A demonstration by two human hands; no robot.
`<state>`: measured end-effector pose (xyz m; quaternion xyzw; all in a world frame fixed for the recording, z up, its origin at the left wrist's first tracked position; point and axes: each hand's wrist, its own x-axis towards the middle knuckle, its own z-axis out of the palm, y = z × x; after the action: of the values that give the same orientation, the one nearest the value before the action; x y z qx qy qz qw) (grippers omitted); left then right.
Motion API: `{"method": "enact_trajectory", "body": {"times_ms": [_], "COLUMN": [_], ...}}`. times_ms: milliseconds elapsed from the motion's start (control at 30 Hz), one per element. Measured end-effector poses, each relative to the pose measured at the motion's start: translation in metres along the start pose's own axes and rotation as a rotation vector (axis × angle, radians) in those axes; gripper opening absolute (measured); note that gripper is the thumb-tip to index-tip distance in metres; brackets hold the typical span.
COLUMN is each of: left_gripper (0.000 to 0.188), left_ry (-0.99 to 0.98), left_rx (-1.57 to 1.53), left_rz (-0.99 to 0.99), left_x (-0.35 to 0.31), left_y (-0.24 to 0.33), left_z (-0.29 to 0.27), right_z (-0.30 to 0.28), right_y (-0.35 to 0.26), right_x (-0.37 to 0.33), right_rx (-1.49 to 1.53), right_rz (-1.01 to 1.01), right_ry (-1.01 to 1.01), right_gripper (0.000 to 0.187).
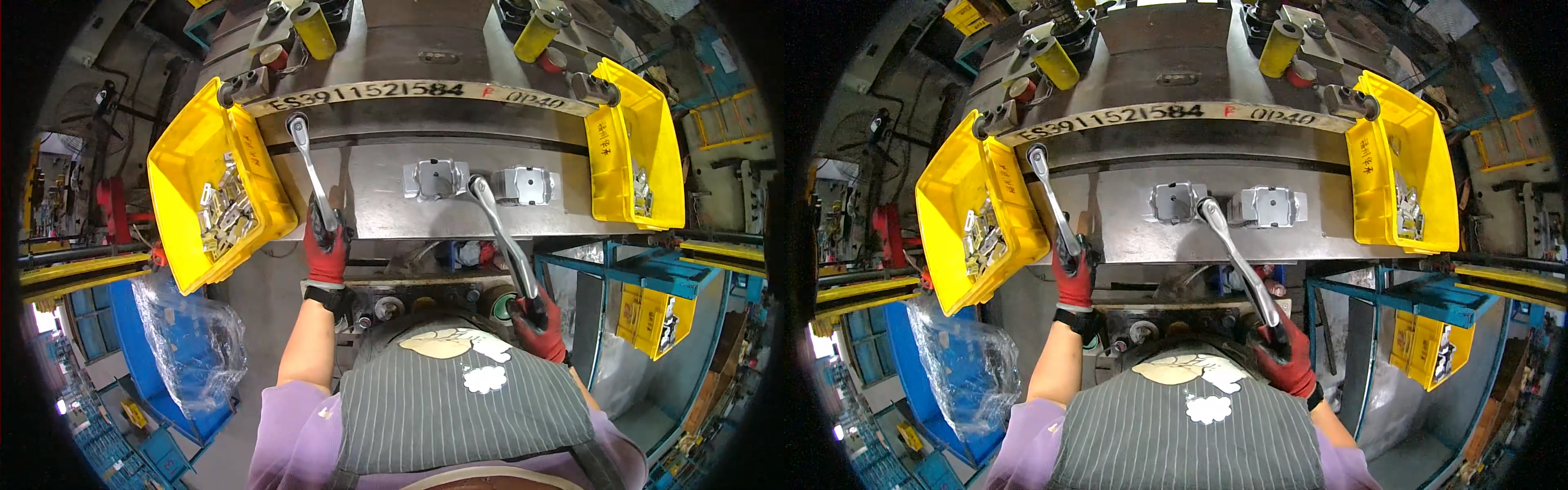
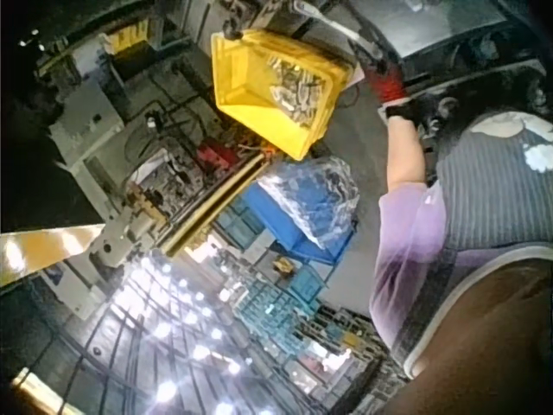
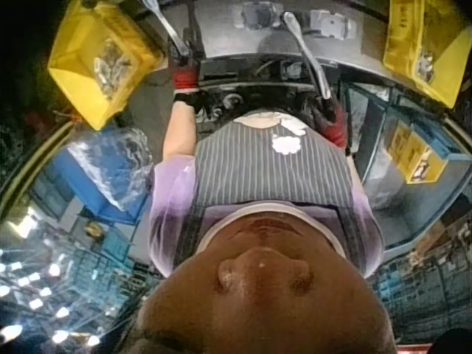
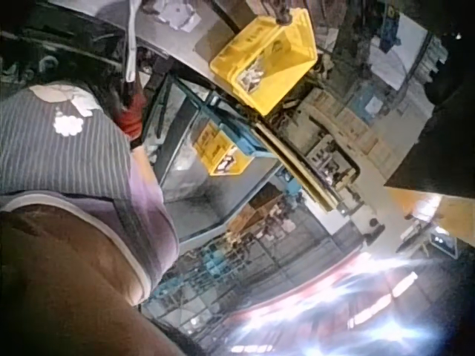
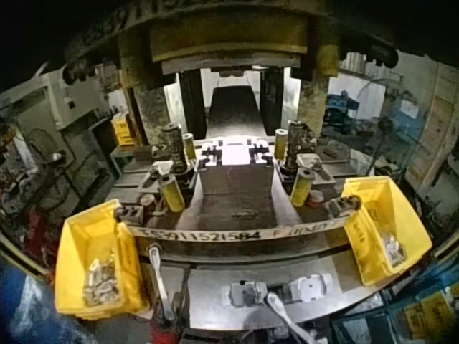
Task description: Operating a metal fabrication machine by loading parts and using tools.
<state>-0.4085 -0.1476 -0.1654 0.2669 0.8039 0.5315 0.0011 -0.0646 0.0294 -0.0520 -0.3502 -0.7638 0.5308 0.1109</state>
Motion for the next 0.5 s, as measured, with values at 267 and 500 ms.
{"method": "enact_trajectory", "body": {"times_ms": [267,500], "left_gripper": [0.053,0.049], "left_ry": [-0.023,-0.045], "left_rx": [-0.166,-0.274], "left_rz": [-0.07,-0.219], "left_x": [0.004,0.004], "left_y": [0.014,0.021], "left_z": [0.003,0.003], "right_z": [0.005,0.007], "right_y": [-0.01,-0.037], "right_x": [0.015,0.025], "right_rx": [0.015,-0.07], "right_rz": [0.003,-0.032], "right_ry": [0.101,-0.034], "right_gripper": [0.063,0.061]}}
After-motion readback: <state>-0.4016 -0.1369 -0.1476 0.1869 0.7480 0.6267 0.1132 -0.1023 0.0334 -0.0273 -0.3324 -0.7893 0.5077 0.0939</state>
